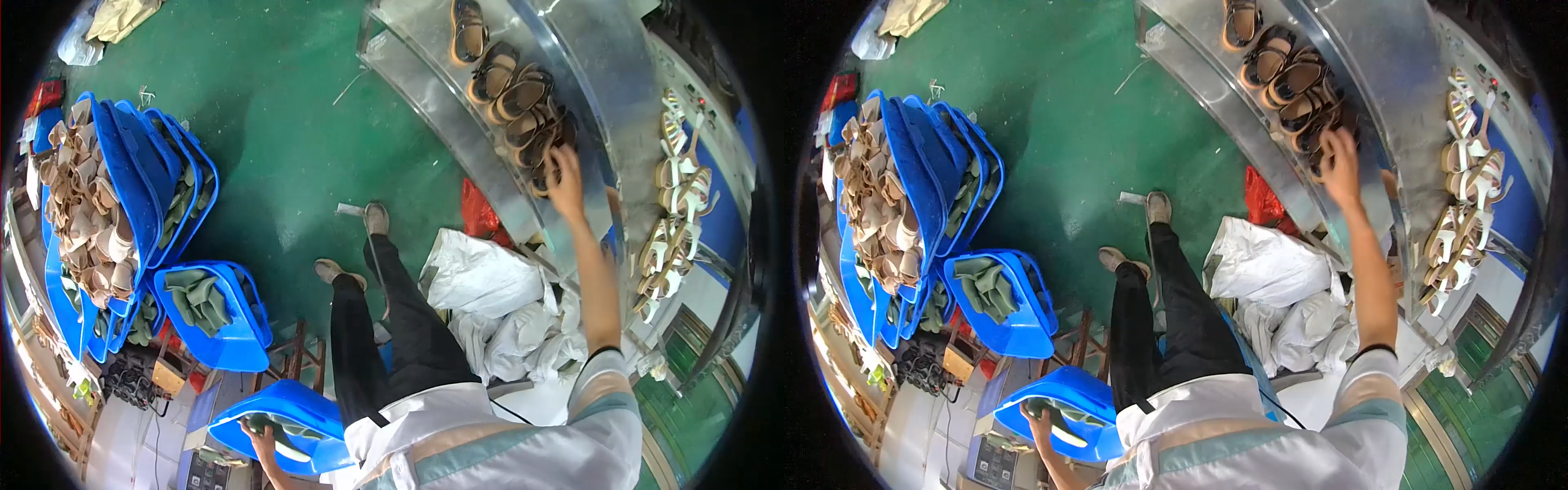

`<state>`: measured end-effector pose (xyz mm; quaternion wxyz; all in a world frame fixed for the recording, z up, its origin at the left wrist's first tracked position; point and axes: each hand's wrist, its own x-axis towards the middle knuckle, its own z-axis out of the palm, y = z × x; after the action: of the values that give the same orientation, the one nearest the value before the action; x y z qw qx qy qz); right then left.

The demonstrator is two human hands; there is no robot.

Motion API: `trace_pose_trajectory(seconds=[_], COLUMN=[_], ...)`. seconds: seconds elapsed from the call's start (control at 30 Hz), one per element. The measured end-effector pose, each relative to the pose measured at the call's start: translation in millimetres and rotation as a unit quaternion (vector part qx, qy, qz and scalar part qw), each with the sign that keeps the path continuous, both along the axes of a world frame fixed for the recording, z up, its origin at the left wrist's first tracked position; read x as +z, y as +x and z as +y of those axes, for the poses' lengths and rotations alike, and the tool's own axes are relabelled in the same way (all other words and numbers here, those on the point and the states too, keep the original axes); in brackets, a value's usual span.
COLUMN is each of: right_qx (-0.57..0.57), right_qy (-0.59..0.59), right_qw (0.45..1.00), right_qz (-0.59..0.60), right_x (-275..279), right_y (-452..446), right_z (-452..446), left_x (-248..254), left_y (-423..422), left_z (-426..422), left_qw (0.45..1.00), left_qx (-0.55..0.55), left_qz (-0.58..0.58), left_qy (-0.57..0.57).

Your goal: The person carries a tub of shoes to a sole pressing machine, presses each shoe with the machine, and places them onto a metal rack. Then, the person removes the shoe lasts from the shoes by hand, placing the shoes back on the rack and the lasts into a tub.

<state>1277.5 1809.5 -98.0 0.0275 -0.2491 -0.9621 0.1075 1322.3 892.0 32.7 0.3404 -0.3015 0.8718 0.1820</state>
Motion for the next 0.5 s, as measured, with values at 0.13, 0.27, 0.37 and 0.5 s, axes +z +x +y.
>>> trace_pose_trajectory(seconds=[0.13,0.27,0.37,0.5], right_qx=[0.045,0.045,0.022,-0.052], right_qy=[-0.125,-0.261,-0.237,-0.201], right_qw=[0.991,0.961,0.971,0.951], right_qz=[-0.027,-0.084,0.027,0.227], right_x=[66,173,229,216], right_y=[-12,-78,-146,-269], right_z=[-78,-119,-101,9], left_x=[-65,-113,-127,-121], left_y=[126,178,192,202], left_z=[-104,-122,-83,-68], left_qw=[0.999,0.993,0.997,0.985], left_qx=[-0.029,0.03,-0.019,-0.061], left_qz=[0.005,-0.031,-0.071,-0.085], left_qy=[0.031,0.106,-0.02,-0.139])
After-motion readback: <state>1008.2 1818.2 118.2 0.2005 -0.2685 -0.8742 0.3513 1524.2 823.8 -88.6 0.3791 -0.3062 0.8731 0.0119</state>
